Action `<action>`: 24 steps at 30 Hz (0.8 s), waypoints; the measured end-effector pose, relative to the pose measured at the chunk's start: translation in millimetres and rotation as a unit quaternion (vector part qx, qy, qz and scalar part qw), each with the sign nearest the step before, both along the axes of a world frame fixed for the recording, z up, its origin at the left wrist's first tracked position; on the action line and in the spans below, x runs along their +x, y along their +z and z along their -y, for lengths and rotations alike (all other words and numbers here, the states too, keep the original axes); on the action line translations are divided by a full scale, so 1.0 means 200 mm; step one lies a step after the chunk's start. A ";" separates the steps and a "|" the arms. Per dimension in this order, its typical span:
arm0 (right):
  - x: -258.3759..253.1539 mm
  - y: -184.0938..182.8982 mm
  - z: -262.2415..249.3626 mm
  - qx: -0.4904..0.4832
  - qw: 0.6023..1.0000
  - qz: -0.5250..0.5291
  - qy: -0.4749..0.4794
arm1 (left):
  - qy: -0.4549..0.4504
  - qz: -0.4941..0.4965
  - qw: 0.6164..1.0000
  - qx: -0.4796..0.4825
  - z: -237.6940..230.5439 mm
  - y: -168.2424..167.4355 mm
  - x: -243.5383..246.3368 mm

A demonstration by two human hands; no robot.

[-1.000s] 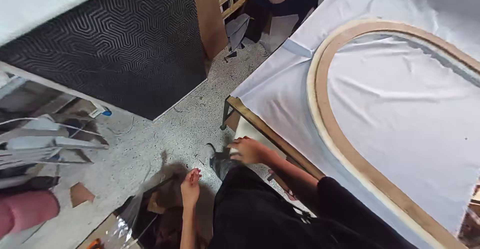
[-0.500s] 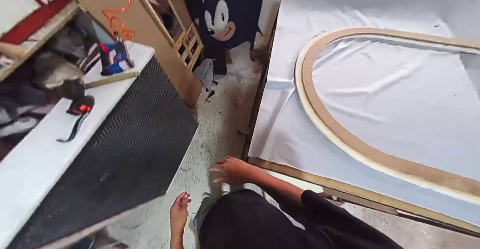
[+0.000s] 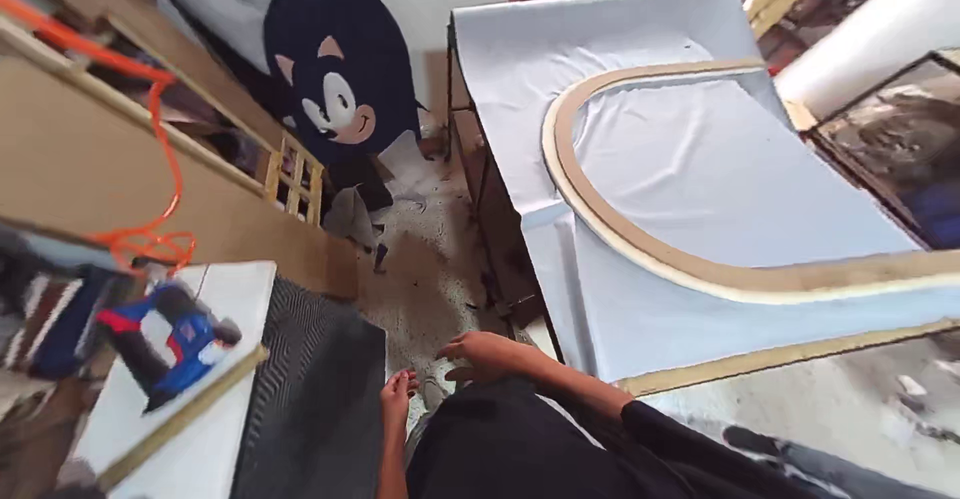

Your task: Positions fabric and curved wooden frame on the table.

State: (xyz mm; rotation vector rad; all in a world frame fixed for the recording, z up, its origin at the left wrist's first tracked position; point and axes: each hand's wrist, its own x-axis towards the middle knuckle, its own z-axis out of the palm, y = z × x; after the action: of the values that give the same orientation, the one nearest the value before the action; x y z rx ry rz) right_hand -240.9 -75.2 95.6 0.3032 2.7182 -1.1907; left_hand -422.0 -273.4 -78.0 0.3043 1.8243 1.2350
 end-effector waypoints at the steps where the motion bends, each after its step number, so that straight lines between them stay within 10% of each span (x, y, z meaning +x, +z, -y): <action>1: -0.02 0.03 -0.06 0.001 0.999 0.005 -0.042 | -0.044 -0.001 0.999 0.008 -0.13 0.04 -0.11; 10: 0.10 -0.22 -0.78 0.007 0.925 -0.013 -0.381 | -0.080 -0.076 0.992 0.056 -1.53 0.21 -1.00; 24: 0.15 -0.13 -2.41 0.124 0.778 -0.048 -0.614 | -0.364 -0.082 0.927 0.032 -3.79 0.34 -0.90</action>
State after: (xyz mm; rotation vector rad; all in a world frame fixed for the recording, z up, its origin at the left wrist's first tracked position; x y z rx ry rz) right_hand -211.7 407.1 69.4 2.3418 2.6041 -0.9350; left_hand -602.1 484.5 -10.0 1.0441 1.5718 0.7499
